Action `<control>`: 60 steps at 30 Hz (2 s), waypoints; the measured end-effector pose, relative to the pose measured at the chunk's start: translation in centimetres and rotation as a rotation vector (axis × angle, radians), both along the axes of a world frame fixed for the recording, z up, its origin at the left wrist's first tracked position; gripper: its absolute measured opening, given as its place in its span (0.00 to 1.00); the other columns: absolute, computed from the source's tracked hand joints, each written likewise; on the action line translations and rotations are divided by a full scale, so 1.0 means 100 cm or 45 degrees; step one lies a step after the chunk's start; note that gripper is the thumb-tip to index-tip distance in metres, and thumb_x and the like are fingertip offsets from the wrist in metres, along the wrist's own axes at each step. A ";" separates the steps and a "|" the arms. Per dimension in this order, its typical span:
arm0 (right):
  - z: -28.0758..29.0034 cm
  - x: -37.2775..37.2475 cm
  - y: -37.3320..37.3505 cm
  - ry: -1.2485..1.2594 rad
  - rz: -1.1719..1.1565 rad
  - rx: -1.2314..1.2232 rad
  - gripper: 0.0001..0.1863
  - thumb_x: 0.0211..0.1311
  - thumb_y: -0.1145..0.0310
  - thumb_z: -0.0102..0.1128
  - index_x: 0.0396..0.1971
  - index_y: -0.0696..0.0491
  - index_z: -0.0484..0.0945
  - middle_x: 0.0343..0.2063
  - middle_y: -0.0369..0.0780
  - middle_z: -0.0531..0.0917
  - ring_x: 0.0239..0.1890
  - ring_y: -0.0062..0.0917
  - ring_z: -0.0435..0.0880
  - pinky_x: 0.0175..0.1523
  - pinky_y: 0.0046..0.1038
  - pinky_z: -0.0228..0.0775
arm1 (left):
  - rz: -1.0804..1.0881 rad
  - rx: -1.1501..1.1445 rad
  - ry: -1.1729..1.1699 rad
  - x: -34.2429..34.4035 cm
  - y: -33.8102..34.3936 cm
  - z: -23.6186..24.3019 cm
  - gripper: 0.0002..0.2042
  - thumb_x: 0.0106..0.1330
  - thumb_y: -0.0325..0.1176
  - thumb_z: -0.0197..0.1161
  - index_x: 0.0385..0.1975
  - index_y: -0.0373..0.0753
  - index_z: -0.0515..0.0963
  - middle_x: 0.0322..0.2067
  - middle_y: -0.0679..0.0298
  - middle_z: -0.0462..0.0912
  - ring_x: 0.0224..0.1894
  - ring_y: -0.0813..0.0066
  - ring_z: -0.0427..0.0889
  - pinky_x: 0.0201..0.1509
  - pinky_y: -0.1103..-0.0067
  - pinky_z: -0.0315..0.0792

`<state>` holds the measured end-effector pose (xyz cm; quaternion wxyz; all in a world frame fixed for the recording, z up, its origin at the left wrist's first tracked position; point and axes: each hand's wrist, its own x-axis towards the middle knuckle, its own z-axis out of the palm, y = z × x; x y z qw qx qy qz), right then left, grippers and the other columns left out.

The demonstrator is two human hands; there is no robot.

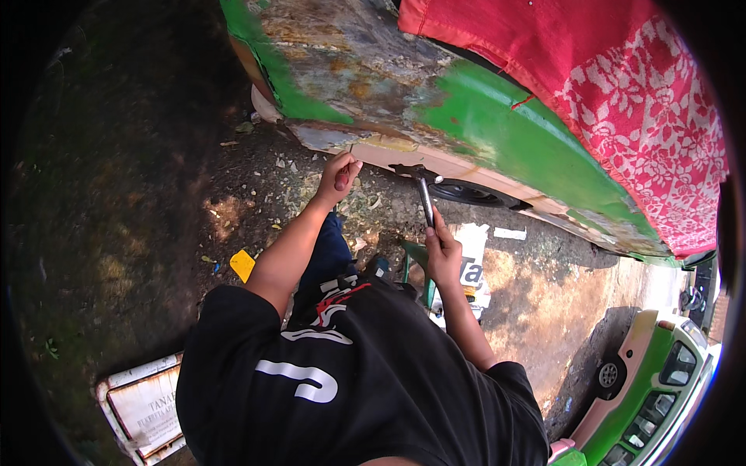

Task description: The person uses a hammer and a metal punch to repeatedly strike a small area on the edge of a green metal panel. The person holds the punch against the panel and taps it with the hammer throughout the clip.

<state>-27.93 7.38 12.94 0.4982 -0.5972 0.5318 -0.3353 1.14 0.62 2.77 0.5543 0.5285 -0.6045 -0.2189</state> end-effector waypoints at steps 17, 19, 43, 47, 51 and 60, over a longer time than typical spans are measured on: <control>0.014 0.030 0.004 0.114 -0.022 0.184 0.23 0.71 0.71 0.53 0.64 0.54 0.70 0.35 0.32 0.78 0.35 0.11 0.70 0.41 0.16 0.64 | -0.184 0.081 -0.002 0.019 -0.019 -0.006 0.10 0.64 0.26 0.64 0.25 0.33 0.69 0.27 0.63 0.70 0.28 0.73 0.68 0.35 0.78 0.66; 0.028 0.043 0.000 0.132 -0.030 0.177 0.23 0.70 0.72 0.53 0.64 0.55 0.70 0.32 0.28 0.76 0.31 0.09 0.67 0.37 0.14 0.63 | -0.197 0.042 0.051 0.019 -0.023 0.000 0.12 0.65 0.27 0.63 0.26 0.34 0.67 0.26 0.64 0.66 0.26 0.75 0.64 0.32 0.78 0.62; 0.054 0.105 0.027 0.105 -0.339 0.216 0.24 0.69 0.68 0.56 0.64 0.53 0.70 0.35 0.36 0.83 0.35 0.12 0.73 0.43 0.17 0.68 | -0.527 0.299 -0.290 0.044 -0.029 0.021 0.12 0.66 0.38 0.63 0.28 0.37 0.71 0.31 0.60 0.72 0.32 0.59 0.76 0.37 0.69 0.70; 0.044 0.105 0.024 0.136 -0.327 0.221 0.23 0.69 0.68 0.56 0.63 0.55 0.71 0.45 0.41 0.85 0.40 0.13 0.75 0.47 0.19 0.69 | -0.559 0.330 -0.285 0.049 -0.029 0.026 0.13 0.65 0.38 0.63 0.27 0.37 0.71 0.31 0.60 0.72 0.32 0.59 0.76 0.37 0.69 0.70; 0.030 0.111 0.027 0.111 -0.296 0.076 0.24 0.70 0.68 0.54 0.64 0.56 0.69 0.31 0.33 0.75 0.31 0.11 0.68 0.37 0.16 0.61 | -0.567 0.434 -0.240 0.048 -0.031 0.030 0.13 0.65 0.38 0.63 0.26 0.37 0.71 0.31 0.60 0.71 0.31 0.60 0.76 0.36 0.70 0.70; 0.009 0.111 0.047 0.281 -0.147 -0.625 0.23 0.60 0.78 0.60 0.57 0.59 0.76 0.35 0.49 0.86 0.29 0.32 0.83 0.39 0.24 0.74 | -0.613 0.491 -0.032 0.043 -0.041 0.040 0.14 0.68 0.38 0.61 0.27 0.35 0.69 0.29 0.59 0.70 0.30 0.63 0.73 0.36 0.70 0.67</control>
